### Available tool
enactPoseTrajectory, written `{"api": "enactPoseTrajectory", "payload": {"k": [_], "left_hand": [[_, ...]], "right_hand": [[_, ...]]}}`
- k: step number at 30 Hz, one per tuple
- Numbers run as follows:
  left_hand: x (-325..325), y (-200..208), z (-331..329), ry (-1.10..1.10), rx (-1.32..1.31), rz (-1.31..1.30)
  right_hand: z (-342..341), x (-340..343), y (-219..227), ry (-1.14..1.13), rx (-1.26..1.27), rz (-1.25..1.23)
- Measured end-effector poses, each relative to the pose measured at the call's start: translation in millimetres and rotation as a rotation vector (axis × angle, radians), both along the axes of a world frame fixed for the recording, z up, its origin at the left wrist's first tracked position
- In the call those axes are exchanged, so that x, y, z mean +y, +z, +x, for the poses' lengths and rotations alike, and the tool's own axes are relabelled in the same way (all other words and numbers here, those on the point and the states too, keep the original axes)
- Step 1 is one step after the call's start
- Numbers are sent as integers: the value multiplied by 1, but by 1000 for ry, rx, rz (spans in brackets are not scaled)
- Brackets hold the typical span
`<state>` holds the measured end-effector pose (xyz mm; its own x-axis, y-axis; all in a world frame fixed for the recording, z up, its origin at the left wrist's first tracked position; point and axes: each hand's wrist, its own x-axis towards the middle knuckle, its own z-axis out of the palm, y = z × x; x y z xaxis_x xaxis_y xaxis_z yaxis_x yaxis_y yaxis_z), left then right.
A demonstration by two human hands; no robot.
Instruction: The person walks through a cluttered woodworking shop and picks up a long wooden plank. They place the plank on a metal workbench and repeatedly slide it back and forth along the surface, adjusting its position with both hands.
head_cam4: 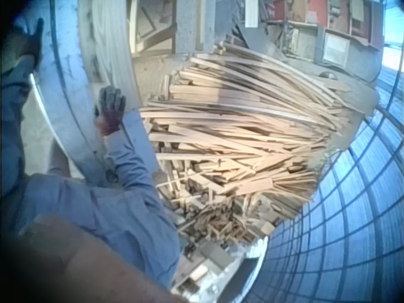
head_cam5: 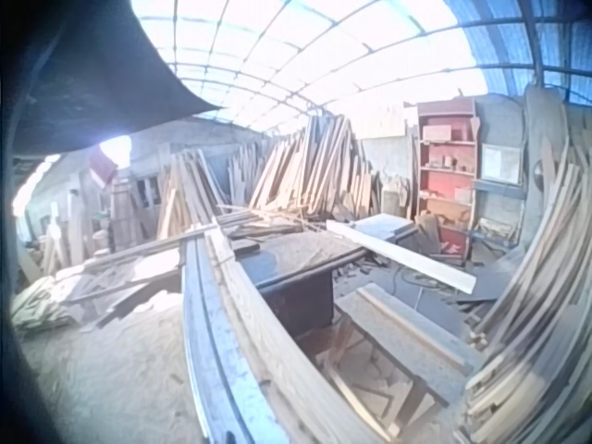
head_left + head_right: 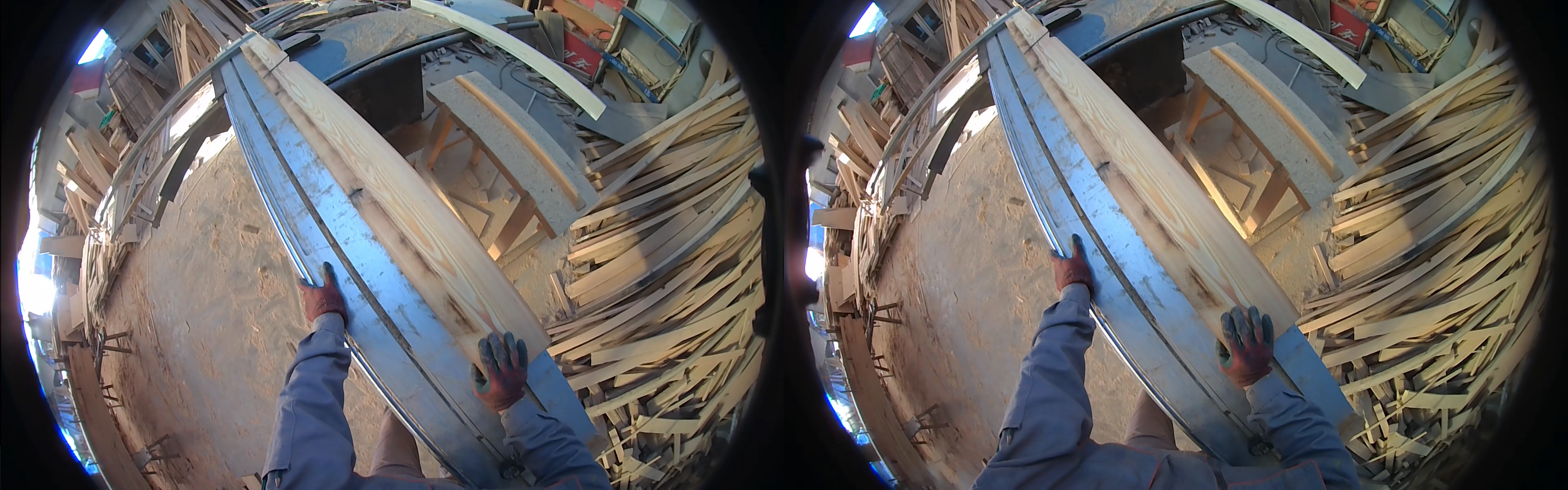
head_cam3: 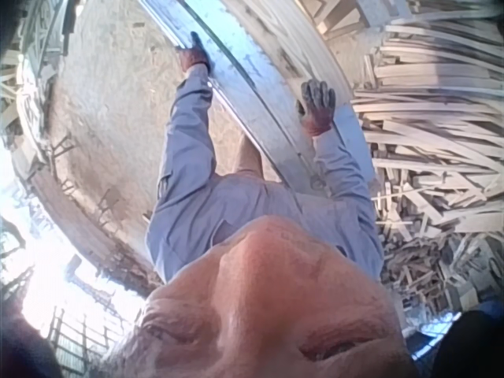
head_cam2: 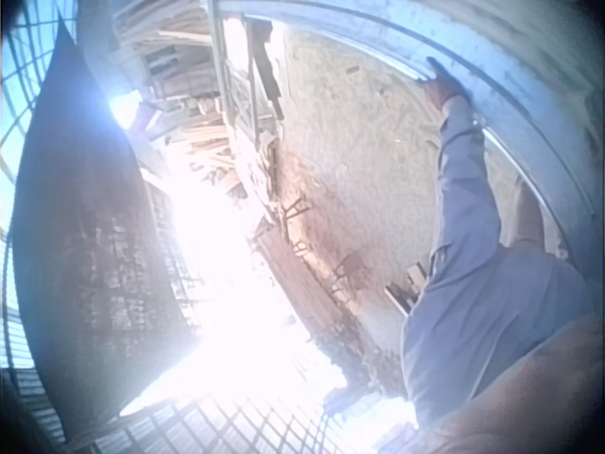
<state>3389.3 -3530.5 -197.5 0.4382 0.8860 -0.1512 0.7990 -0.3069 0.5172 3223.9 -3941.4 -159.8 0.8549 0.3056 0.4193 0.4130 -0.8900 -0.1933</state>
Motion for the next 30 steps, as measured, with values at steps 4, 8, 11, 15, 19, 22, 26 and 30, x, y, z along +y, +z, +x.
{"api": "enactPoseTrajectory", "payload": {"k": [4, 8, 11, 15, 19, 22, 26, 30], "left_hand": [[1, 0, 0, 4, 8, 13], [1, 3, 1, -11, 0, 1], [2, 3, 3, -11, 12, -18], [4, 0, 5, -12, -3, -16], [8, -7, 8, -14, -9, 16], [11, -11, 9, -17, -13, 23], [14, -15, 12, -26, -27, 10], [17, -20, 15, -31, -52, 14]], "right_hand": [[1, 2, 1, -3, 18, 0], [3, 4, 1, -6, 52, -3], [4, 6, -1, -5, 20, 2], [7, 8, -3, -4, 0, 4], [10, 10, -6, -1, -12, 10], [12, 11, -8, -1, -23, 12], [15, 14, -12, 8, -50, 43], [18, 17, -19, 7, -40, 23]]}}
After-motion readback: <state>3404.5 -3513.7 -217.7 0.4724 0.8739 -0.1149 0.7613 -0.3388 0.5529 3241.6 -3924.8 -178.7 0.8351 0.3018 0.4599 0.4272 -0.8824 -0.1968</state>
